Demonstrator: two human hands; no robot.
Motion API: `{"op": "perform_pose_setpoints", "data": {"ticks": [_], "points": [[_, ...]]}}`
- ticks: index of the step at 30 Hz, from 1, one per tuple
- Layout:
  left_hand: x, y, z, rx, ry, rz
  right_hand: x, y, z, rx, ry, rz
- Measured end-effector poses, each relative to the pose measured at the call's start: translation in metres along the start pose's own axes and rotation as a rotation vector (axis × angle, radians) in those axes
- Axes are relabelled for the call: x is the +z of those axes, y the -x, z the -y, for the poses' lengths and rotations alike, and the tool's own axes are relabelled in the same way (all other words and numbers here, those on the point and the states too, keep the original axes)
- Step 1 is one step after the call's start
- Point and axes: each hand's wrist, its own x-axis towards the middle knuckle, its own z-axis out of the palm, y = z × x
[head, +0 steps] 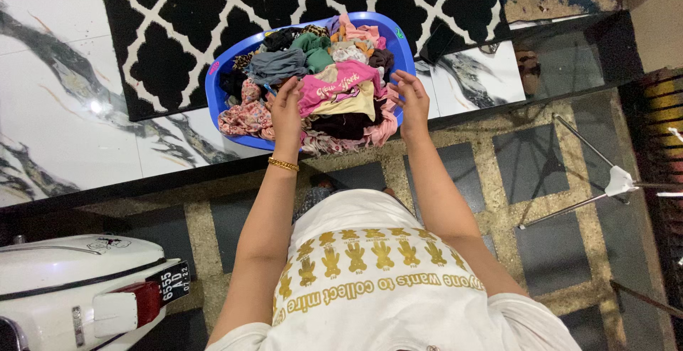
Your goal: The person takes various items of clothing from a plastic basket and hangs them on a multi-arm laundry rack by hand.
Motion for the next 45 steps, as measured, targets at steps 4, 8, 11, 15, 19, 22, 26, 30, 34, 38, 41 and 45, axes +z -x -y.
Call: {"op": "perform_pose_setpoints", "data": {"ticks": [4,8,11,15,19,22,26,30,34,38,41,45], "points": [[0.003,0.008,-0.012,0.002,-0.006,0.004,-0.001,-0.001,0.003,0.001,-0.001,0.001],[0.006,0.012,-0.015,0.007,-0.01,-0.009,-0.004,-0.002,0.003,0.006,-0.002,0.017],[0.006,0.014,-0.013,0.019,-0.017,-0.012,-0.006,-0.004,0.003,0.007,-0.002,0.021],[0.006,0.012,-0.008,0.038,-0.01,-0.013,-0.008,-0.005,0.005,0.018,-0.005,0.023],[0.007,0.014,-0.005,0.03,-0.008,-0.028,-0.01,-0.007,0.005,0.028,-0.004,0.037],[0.006,0.015,-0.003,0.044,-0.048,-0.03,-0.01,-0.008,0.001,0.031,-0.023,0.046],[0.008,0.016,-0.004,0.06,0.039,-0.036,-0.009,-0.016,-0.006,0.049,-0.017,0.067],[0.009,0.025,-0.012,-0.036,-0.09,-0.094,-0.011,-0.033,-0.027,0.05,-0.009,0.105],[0.017,0.02,-0.005,0.012,-0.056,-0.098,-0.017,-0.068,-0.067,0.058,-0.013,0.106],[0.02,0.011,0.014,0.124,-0.208,-0.097,-0.015,-0.106,-0.116,-0.055,0.087,0.157],[0.021,0.005,0.029,0.135,-0.167,-0.102,-0.009,-0.121,-0.14,-0.056,0.219,0.214],[0.018,0.009,0.039,-0.003,-0.09,-0.109,0.009,-0.129,-0.163,-0.359,0.84,0.275]]}}
